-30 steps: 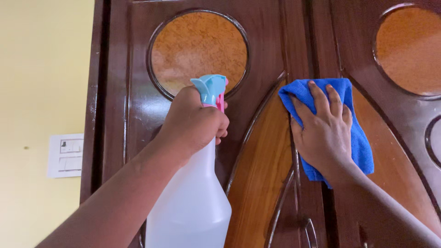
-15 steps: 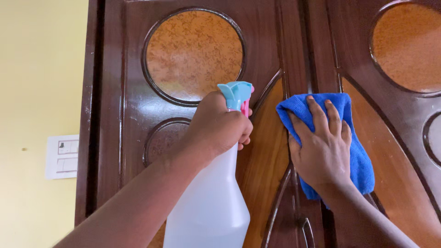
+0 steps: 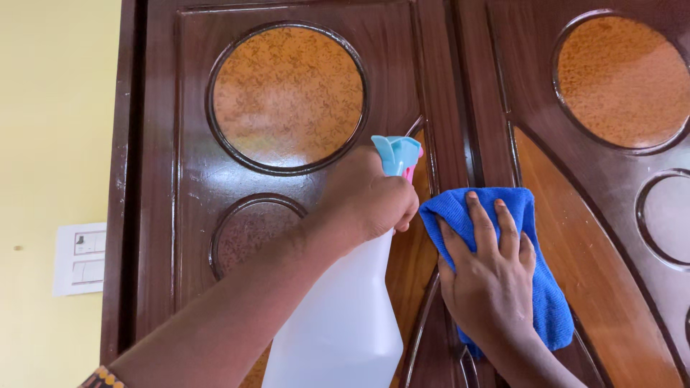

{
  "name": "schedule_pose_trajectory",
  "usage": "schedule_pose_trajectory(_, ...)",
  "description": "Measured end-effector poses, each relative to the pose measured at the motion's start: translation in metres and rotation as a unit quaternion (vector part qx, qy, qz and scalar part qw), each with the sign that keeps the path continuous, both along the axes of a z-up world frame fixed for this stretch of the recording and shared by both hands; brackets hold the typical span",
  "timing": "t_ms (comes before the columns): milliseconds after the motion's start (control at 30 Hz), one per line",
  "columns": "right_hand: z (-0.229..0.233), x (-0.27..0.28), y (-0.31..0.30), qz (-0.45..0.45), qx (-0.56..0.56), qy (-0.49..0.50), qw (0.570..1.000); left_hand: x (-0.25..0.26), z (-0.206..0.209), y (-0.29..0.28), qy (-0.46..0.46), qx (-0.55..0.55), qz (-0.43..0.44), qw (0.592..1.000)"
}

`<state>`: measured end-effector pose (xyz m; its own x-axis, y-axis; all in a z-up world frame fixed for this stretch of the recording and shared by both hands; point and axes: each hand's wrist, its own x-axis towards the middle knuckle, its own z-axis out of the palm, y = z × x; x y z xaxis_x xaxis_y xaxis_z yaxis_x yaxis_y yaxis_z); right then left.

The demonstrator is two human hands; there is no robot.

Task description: The person cleans a dark brown wooden door by spraying a cleaning solution from a white bottle and wiping the surface with a blue cloth. They systematically clean the door's panels and handle area.

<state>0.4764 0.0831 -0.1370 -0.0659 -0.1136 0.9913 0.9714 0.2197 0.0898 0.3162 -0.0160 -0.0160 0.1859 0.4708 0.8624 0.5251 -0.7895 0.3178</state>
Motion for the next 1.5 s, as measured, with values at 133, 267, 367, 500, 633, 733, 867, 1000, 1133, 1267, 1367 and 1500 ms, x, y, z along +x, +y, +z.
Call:
schedule_pose_trajectory(133,0.001,0.000,0.000,-0.014,-0.016,-0.001,1.000,0.001,-0.002,0.000,0.005,-0.048,-0.012,0.999)
schedule_pose_trajectory(267,0.002,-0.001,0.000,-0.010,-0.016,-0.003,1.000,-0.001,-0.006,0.000,-0.009,-0.045,-0.040,0.998)
schedule_pose_trajectory(367,0.001,0.000,0.000,-0.007,-0.013,-0.006,1.000,-0.001,-0.007,0.004,-0.009,-0.037,-0.033,0.999)
schedule_pose_trajectory(500,0.003,0.000,0.001,-0.007,-0.016,-0.011,1.000,-0.004,-0.006,0.006,-0.009,-0.038,-0.024,0.999)
schedule_pose_trajectory(633,0.010,-0.001,0.001,-0.015,-0.023,-0.008,1.000,-0.013,-0.005,0.008,-0.054,-0.033,-0.066,0.996)
schedule_pose_trajectory(733,0.022,-0.003,0.001,-0.023,-0.031,-0.004,0.999,-0.018,-0.006,0.013,-0.054,-0.030,-0.082,0.995)
schedule_pose_trajectory(867,0.041,-0.005,-0.003,-0.032,-0.041,-0.020,0.998,-0.027,-0.008,0.019,-0.016,0.012,-0.051,0.999)
schedule_pose_trajectory(1000,0.063,-0.010,-0.003,-0.040,-0.041,-0.019,0.998,-0.035,-0.010,0.028,-0.029,-0.005,-0.081,0.996)
schedule_pose_trajectory(1133,0.085,-0.012,-0.002,-0.026,-0.045,-0.012,0.999,-0.047,-0.011,0.034,-0.078,-0.081,-0.215,0.970)
schedule_pose_trajectory(1267,0.102,-0.014,0.002,-0.022,-0.034,-0.012,0.999,-0.057,-0.013,0.043,-0.059,-0.058,-0.264,0.961)
schedule_pose_trajectory(1367,0.109,-0.014,0.006,-0.024,-0.030,-0.014,0.999,-0.062,-0.013,0.052,-0.072,-0.069,-0.260,0.960)
schedule_pose_trajectory(1500,0.118,-0.012,0.011,-0.025,-0.028,-0.017,0.999,-0.070,-0.014,0.063,-0.044,-0.046,-0.323,0.944)
